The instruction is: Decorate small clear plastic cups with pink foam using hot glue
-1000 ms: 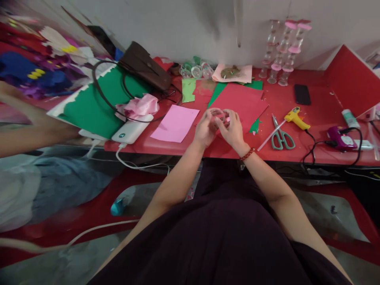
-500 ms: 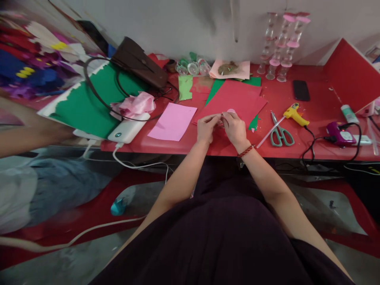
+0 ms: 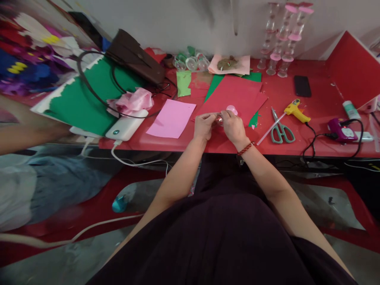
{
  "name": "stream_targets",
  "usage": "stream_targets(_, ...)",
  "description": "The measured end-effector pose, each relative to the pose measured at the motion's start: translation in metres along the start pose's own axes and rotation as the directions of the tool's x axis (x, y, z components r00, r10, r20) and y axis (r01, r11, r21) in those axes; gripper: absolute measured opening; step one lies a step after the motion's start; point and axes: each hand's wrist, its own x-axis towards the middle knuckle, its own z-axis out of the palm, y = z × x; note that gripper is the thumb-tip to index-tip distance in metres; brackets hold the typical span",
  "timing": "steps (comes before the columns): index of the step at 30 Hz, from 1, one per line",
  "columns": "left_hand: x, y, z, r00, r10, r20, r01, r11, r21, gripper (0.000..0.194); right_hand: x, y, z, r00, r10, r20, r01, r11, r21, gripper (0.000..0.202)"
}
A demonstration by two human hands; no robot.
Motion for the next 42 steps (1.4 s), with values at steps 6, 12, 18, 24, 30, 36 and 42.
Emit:
stream_targets(6, -0.003, 0.001, 0.000, 1.000, -0.009, 0.015, 0.010, 0.999, -0.049, 0.008, -0.001, -0.007, -0.003, 0.999, 0.012, 0.039, -0.006, 0.990, -0.138, 0.033)
stream_targets(12, -0.005, 0.004, 0.001, 1.000, -0.012, 0.016, 0.012, 0.999, -0.048, 0.014, -0.001, -0.011, -0.008, 0.997, 0.035, 0.070, -0.020, 0.978, -0.208, 0.038)
stream_targets(18, -0.004, 0.001, 0.001, 1.000, 0.009, 0.007, -0.009, 1.000, -0.003, 0.007, -0.002, -0.012, -0.009, 0.994, 0.043, 0.104, -0.016, 0.968, -0.251, 0.038)
stream_targets(24, -0.005, 0.003, 0.000, 0.999, -0.033, 0.016, 0.034, 0.999, -0.026, 0.010, -0.003, -0.013, -0.010, 0.997, 0.034, 0.066, -0.017, 0.972, -0.235, 0.038)
stream_targets(30, -0.004, 0.000, 0.001, 1.000, -0.015, 0.020, 0.015, 0.999, -0.034, 0.010, -0.002, -0.011, -0.008, 0.997, 0.033, 0.069, -0.017, 0.974, -0.224, 0.038)
stream_targets(36, -0.003, 0.000, -0.001, 0.999, -0.031, 0.020, 0.031, 0.999, -0.014, 0.015, -0.002, -0.011, -0.009, 0.998, 0.045, 0.051, -0.034, 0.981, -0.189, 0.034)
stream_targets(42, -0.003, 0.000, 0.000, 0.999, -0.047, 0.011, 0.047, 0.998, 0.041, 0.023, -0.001, -0.008, -0.009, 0.994, 0.107, -0.026, -0.109, 0.993, -0.054, 0.033)
